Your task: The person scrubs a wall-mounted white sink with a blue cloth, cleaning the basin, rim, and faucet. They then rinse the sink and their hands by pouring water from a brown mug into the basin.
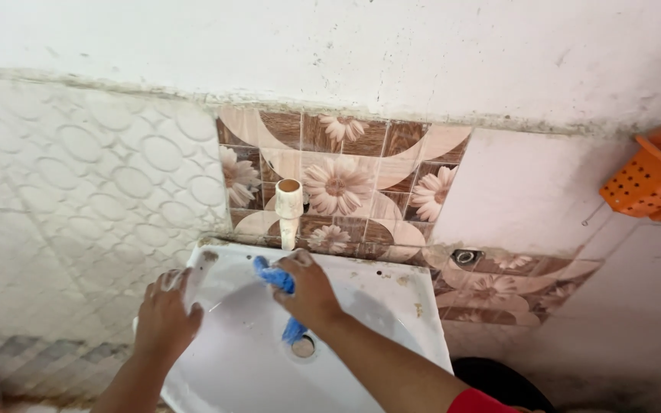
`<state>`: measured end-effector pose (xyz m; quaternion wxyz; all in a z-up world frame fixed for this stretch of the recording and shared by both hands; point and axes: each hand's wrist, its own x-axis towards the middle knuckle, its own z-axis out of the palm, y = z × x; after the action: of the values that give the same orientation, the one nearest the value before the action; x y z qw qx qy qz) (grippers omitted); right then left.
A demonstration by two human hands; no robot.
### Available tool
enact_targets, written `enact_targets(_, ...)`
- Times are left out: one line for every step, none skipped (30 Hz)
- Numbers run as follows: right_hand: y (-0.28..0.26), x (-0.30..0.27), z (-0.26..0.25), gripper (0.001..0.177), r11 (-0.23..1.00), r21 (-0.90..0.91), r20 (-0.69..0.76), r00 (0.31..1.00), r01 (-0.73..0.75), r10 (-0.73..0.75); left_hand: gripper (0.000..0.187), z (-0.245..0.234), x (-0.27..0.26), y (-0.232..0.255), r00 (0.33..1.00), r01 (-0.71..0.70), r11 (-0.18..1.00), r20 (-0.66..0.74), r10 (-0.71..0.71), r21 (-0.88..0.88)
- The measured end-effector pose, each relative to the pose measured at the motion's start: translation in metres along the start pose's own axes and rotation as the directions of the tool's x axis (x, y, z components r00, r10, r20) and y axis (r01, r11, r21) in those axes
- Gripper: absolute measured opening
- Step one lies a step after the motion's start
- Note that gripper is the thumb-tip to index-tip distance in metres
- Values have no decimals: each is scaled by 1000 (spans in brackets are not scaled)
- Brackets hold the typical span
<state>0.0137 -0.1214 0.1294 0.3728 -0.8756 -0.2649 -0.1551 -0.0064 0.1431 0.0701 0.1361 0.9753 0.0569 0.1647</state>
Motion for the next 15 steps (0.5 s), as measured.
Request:
enact_targets(-3, 6, 10, 40, 1000, -7, -18, 1000, 4, -4, 77, 9, 5, -12, 1000, -7, 1000, 12, 7, 30)
enact_targets(-6, 12, 22, 40, 1000, -14, -35, 999, 8, -9, 81, 18, 13, -23, 997, -73, 997, -12, 73, -24)
enact_targets(-8, 17, 34, 39, 1000, -19, -49, 999, 13, -14, 86, 28, 19, -34, 991, -134, 988, -36, 131, -77)
enact_targets(-9, 23, 47, 38, 998, -49, -48, 998, 31, -33, 91, 39, 25, -42, 980, -194, 972, -64, 187, -129)
enact_targets(-9, 32, 60, 38, 996, -75, -44, 998, 52, -55, 87, 47, 28, -48, 990, -136, 973, 16, 141, -184)
enact_targets(-7, 43, 73, 38, 992, -101, -39, 996, 73, -77, 83, 54, 29, -51, 990, -74, 970, 99, 99, -233)
enact_targets(-3, 55, 88, 42, 981, -176, -70, 992, 87, -101, 79, 59, 29, -55, 980, -5, 963, 190, 58, -270)
enact_targets(3, 67, 103, 45, 963, -250, -97, 987, 100, -128, 76, 61, 31, -57, 986, -41, 951, 141, 88, -308)
enact_targets(9, 71, 123, 48, 942, -318, -119, 981, 110, -155, 73, 63, 31, -59, 989, -73, 937, 95, 112, -341)
enact_targets(15, 74, 146, 47, 908, -402, -62, 985, 120, -158, 70, 65, 30, -61, 990, -106, 922, 48, 133, -372)
enact_targets(21, 80, 166, 46, 864, -483, -6, 986, 141, -164, 69, 67, 30, -61, 990, -114, 917, 31, 136, -382)
enact_targets(26, 80, 181, 44, 814, -557, 50, 985, 165, -165, 67, 69, 29, -60, 990, -121, 912, 14, 138, -391)
enact_targets(27, 73, 195, 44, 847, -514, 28, 989, 138, -144, 66, 70, 29, -59, 990, -129, 908, -4, 139, -398)
enact_targets(23, 64, 208, 43, 876, -469, 7, 993, 110, -120, 67, 71, 30, -60, 988, -133, 903, 12, 151, -408)
enact_targets(17, 61, 217, 43, 901, -423, -12, 994, 92, -107, 69, 72, 32, -60, 988, -134, 898, 19, 156, -418)
